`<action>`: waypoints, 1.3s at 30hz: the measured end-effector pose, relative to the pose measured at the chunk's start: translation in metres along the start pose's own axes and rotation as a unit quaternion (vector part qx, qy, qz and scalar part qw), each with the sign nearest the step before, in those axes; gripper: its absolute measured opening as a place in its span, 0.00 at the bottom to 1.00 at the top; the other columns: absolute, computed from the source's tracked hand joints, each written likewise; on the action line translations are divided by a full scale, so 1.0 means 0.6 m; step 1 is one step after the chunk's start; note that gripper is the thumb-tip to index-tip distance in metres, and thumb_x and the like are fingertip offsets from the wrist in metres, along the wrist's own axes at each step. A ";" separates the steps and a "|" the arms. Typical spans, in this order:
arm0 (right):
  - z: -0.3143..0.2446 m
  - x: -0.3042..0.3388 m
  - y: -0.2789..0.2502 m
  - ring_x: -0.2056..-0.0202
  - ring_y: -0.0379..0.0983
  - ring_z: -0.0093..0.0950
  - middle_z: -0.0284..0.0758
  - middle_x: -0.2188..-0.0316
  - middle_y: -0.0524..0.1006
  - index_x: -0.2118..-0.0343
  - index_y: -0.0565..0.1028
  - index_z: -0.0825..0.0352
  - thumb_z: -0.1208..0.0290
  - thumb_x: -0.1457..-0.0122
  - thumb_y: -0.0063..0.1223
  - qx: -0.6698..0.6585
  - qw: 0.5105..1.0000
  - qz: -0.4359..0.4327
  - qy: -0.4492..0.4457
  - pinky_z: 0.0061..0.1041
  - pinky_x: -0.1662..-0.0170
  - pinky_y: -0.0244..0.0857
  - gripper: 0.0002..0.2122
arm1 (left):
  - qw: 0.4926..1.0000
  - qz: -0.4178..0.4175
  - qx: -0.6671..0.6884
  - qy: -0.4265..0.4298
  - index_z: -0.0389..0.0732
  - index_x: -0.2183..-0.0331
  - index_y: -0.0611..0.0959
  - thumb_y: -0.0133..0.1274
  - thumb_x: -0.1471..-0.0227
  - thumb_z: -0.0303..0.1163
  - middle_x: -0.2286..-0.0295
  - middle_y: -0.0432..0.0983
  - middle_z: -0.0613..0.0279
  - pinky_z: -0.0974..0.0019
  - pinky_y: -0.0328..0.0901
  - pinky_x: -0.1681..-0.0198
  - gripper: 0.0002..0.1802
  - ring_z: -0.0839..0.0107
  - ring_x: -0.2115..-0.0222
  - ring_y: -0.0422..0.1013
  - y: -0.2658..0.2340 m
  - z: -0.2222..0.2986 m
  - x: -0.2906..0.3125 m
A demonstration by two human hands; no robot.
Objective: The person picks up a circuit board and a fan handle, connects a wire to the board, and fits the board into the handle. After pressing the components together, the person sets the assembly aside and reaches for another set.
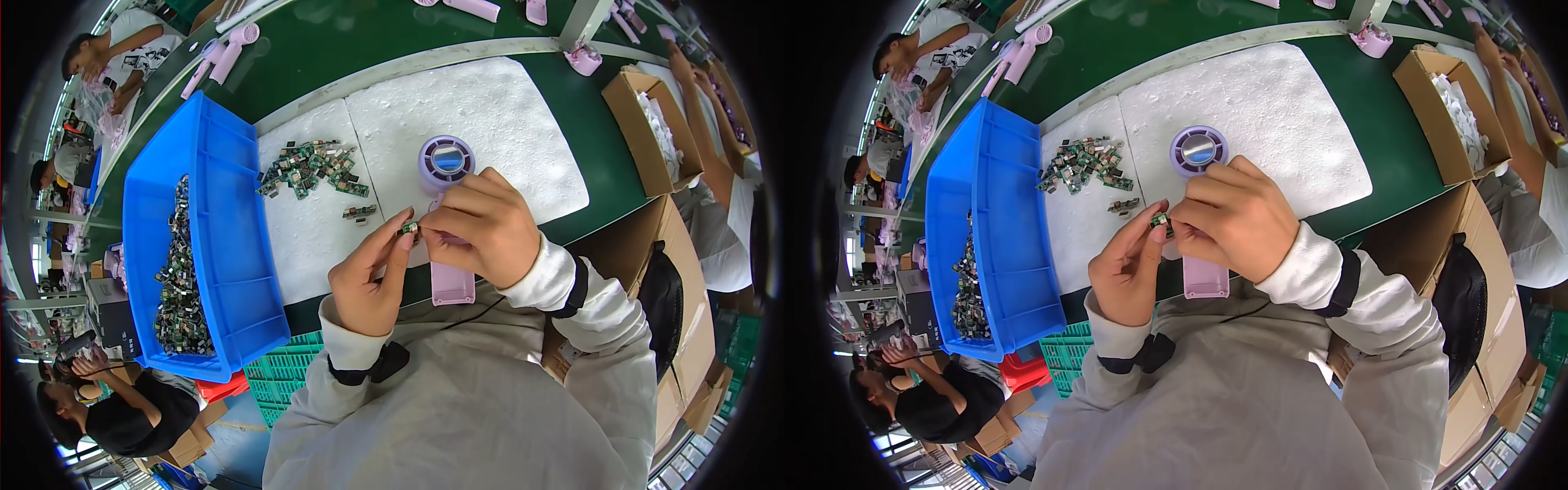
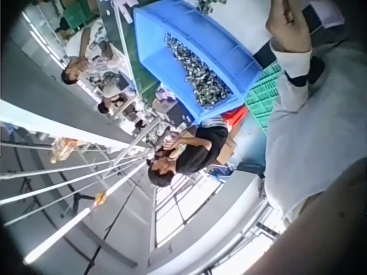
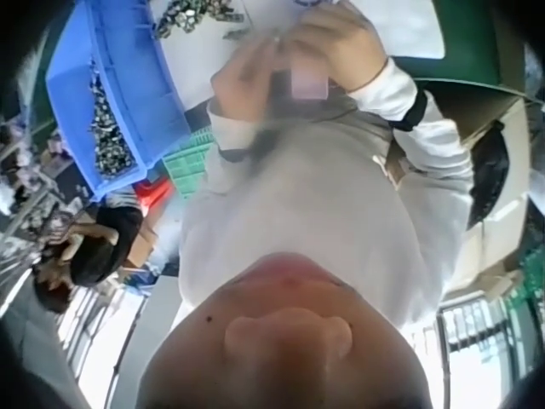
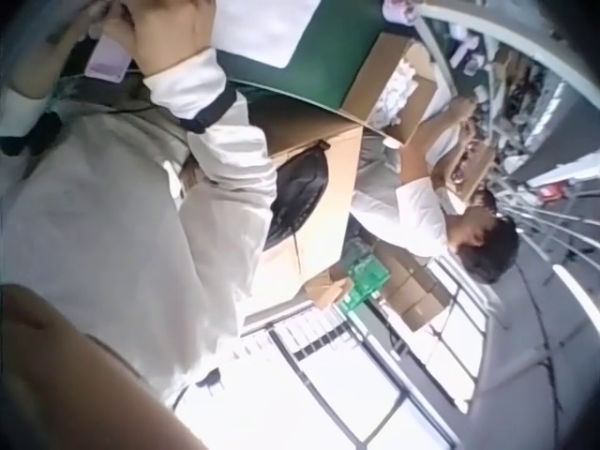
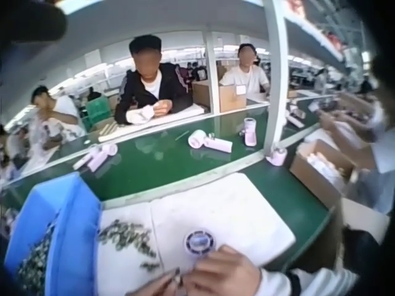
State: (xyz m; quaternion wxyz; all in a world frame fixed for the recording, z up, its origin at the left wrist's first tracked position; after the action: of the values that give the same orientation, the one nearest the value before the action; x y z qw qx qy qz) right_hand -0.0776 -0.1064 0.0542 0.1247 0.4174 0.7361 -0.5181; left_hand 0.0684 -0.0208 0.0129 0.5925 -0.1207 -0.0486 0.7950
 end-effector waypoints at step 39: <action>0.011 -0.001 -0.017 0.75 0.71 0.27 0.30 0.78 0.73 0.65 0.82 0.65 0.83 0.54 0.64 -0.107 0.985 -0.085 0.109 0.26 0.71 0.67 0.12 | 0.996 0.017 0.087 -0.006 0.33 0.47 0.80 0.55 0.37 0.22 0.56 0.82 0.53 0.69 0.73 0.53 0.17 0.71 0.57 0.79 0.003 -0.010 0.004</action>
State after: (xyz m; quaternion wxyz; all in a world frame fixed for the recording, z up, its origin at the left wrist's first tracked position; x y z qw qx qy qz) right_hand -0.0864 -0.1134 0.0583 0.0437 0.3916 0.8291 -0.3966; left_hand 0.0676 -0.0195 0.0062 0.5870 -0.0644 0.0195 0.8068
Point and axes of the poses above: each hand's wrist, its own x-axis away from the middle knuckle, its own y-axis out of the palm, z = x × y, the point moved 5 cm from there along -x, towards the middle knuckle
